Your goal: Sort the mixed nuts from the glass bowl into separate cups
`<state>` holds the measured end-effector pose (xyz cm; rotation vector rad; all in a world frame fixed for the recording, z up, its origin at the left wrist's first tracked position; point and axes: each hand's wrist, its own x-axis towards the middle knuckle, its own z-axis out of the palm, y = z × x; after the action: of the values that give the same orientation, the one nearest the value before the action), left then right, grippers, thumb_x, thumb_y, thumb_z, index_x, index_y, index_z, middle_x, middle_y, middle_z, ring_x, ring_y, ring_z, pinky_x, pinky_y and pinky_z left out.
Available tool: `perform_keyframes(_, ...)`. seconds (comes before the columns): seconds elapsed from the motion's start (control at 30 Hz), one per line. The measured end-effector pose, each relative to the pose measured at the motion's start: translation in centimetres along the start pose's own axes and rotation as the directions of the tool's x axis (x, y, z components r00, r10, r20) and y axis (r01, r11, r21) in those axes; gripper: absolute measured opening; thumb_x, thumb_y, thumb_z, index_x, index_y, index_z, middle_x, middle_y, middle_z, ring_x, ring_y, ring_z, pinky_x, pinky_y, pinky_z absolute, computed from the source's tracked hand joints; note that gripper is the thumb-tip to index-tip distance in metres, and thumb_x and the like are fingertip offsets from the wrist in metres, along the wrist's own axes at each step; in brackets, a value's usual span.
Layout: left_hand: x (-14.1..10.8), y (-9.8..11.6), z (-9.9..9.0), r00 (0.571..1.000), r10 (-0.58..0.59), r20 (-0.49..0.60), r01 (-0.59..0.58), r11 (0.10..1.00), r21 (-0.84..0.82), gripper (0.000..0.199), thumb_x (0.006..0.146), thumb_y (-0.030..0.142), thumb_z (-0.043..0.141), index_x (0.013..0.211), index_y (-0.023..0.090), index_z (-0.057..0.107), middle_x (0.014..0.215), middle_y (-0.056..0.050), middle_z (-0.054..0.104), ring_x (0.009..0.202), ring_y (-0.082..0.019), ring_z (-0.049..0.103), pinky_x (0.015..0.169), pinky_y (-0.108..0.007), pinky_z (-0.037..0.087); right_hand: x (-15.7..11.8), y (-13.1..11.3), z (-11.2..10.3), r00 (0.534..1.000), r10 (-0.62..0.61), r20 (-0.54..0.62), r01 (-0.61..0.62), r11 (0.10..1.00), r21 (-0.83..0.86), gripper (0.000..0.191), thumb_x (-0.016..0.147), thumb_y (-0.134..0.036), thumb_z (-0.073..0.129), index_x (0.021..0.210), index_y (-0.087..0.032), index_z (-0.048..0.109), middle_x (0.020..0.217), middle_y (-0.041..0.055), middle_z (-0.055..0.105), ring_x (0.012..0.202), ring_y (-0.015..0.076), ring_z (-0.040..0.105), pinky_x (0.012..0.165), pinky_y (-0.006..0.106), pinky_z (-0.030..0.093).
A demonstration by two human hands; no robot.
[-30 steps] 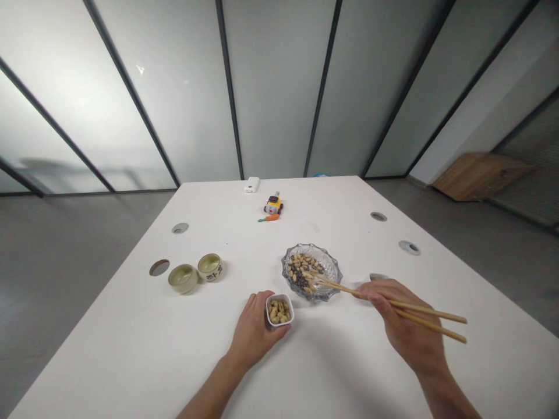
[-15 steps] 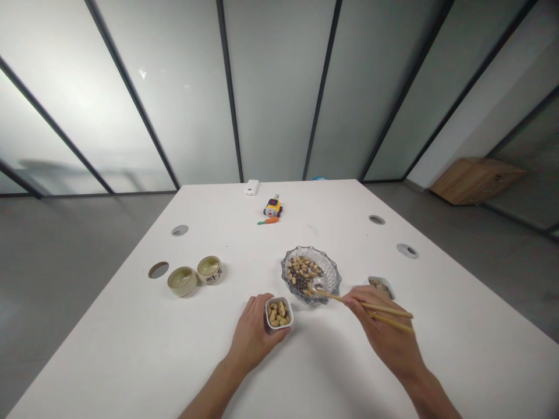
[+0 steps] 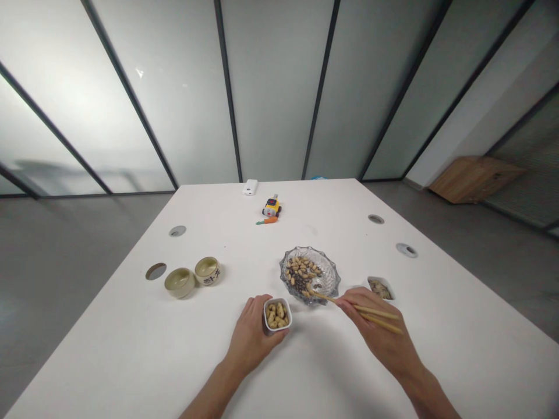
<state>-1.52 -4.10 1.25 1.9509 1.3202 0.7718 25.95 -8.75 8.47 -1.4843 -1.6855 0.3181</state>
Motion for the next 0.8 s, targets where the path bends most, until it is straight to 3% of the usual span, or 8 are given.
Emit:
perform_keyframes(0.27,0.1,0.1,0.0,1.0,-0.011,0.002,0.011,1.0,0.014,0.052,0.071,0.021,0.083,0.117,0.024,0.06,0.114,-0.006,0.067,0.108,-0.031,0.062,0.096,-0.046,0.051,-0.1,-1.4,-1.1,0.975,-0.131,-0.178,0.124,0.991,-0.05,0.018,0.098,-0.033,0.066,0.085,-0.026,0.077,0.086,0.0017,0.078,0.078,0.0176,0.074,0.074,0.028,0.061)
perform_keyframes(0.5,0.1,-0.1,0.1,1.0,0.015,-0.016,-0.015,1.0,0.024,0.051,0.072,0.023,0.082,0.118,0.025,0.061,0.115,-0.006,0.068,0.108,-0.03,0.063,0.095,-0.044,0.052,-0.9,-3.7,-1.0,0.989,-0.145,-0.005,0.144,0.981,0.129,0.017,0.097,-0.034,0.068,0.085,-0.027,0.078,0.085,0.0023,0.078,0.076,0.0164,0.075,0.068,0.024,0.062)
perform_keyframes(0.63,0.1,-0.1,0.1,0.999,0.019,-0.031,-0.018,0.999,0.037,0.051,0.071,0.025,0.084,0.117,0.025,0.062,0.112,-0.005,0.069,0.106,-0.029,0.065,0.094,-0.043,0.054,-0.9,-2.6,-1.0,0.989,-0.118,-0.094,0.118,0.993,-0.001,0.018,0.097,-0.035,0.067,0.084,-0.027,0.077,0.085,0.0014,0.077,0.078,0.0171,0.075,0.074,0.027,0.061)
perform_keyframes(0.8,0.0,0.0,0.0,1.0,0.017,-0.024,-0.016,1.0,0.024,0.052,0.07,0.023,0.084,0.117,0.025,0.062,0.113,-0.005,0.069,0.107,-0.029,0.064,0.094,-0.043,0.053,-0.6,-1.1,-0.5,0.999,-0.031,-0.017,0.031,0.999,-0.011,0.022,0.098,-0.039,0.066,0.083,-0.026,0.074,0.087,0.0014,0.076,0.079,0.017,0.073,0.075,0.028,0.058)
